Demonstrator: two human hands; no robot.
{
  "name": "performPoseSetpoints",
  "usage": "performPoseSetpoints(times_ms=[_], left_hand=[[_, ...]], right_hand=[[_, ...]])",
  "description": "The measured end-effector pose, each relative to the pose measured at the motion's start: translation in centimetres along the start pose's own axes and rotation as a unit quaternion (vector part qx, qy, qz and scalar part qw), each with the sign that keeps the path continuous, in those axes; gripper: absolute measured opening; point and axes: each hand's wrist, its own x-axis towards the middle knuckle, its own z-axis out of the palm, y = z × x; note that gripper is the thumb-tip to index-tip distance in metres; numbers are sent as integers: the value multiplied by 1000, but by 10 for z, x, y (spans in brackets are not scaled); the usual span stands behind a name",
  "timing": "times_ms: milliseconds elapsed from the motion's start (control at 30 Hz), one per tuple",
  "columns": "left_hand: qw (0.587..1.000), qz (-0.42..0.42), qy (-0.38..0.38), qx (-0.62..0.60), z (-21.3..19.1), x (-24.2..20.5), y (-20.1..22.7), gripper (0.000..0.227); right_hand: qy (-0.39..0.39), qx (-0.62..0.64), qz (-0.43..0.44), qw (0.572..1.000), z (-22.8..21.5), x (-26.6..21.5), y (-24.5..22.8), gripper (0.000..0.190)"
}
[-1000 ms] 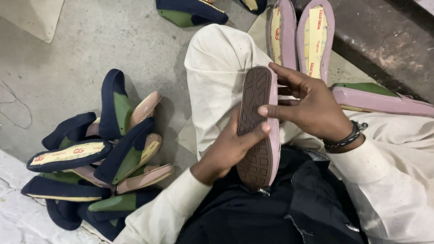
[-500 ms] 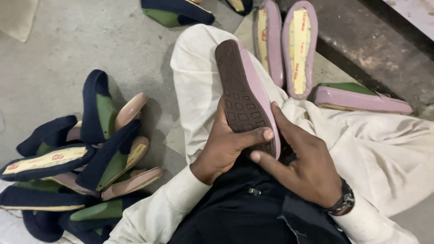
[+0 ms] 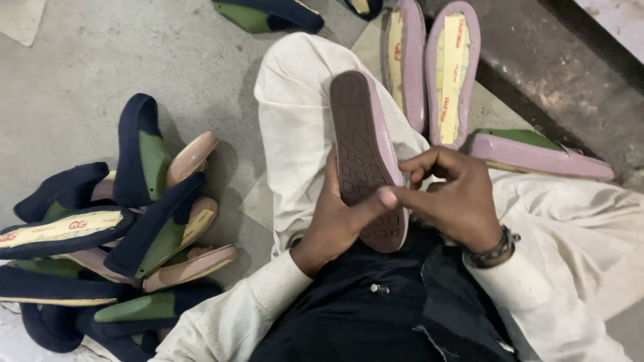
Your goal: Manually attaching rubber soles to shoe uppers by aligning and pressing them together.
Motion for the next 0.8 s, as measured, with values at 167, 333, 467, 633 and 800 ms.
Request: performPoseSetpoints(times_ms=[167, 333, 467, 633, 800], left_hand=[[998, 55, -25, 4, -7, 7, -14, 133], [1000, 18, -18, 6, -8, 9, 8, 134], [998, 33, -32, 42, -10, 14, 15, 99], [944, 66, -166, 277, -49, 23, 64, 105], [952, -79, 29, 295, -50, 43, 105, 46]], right_hand=[[-19, 97, 30, 995, 18, 57, 4, 45], [-8, 125, 5, 992, 27, 107, 3, 47], [-67, 103, -75, 990, 20, 136, 7, 38], [-229, -37, -200, 952, -52, 96, 0, 62], [-118, 34, -138, 983, -61, -4, 67, 54]])
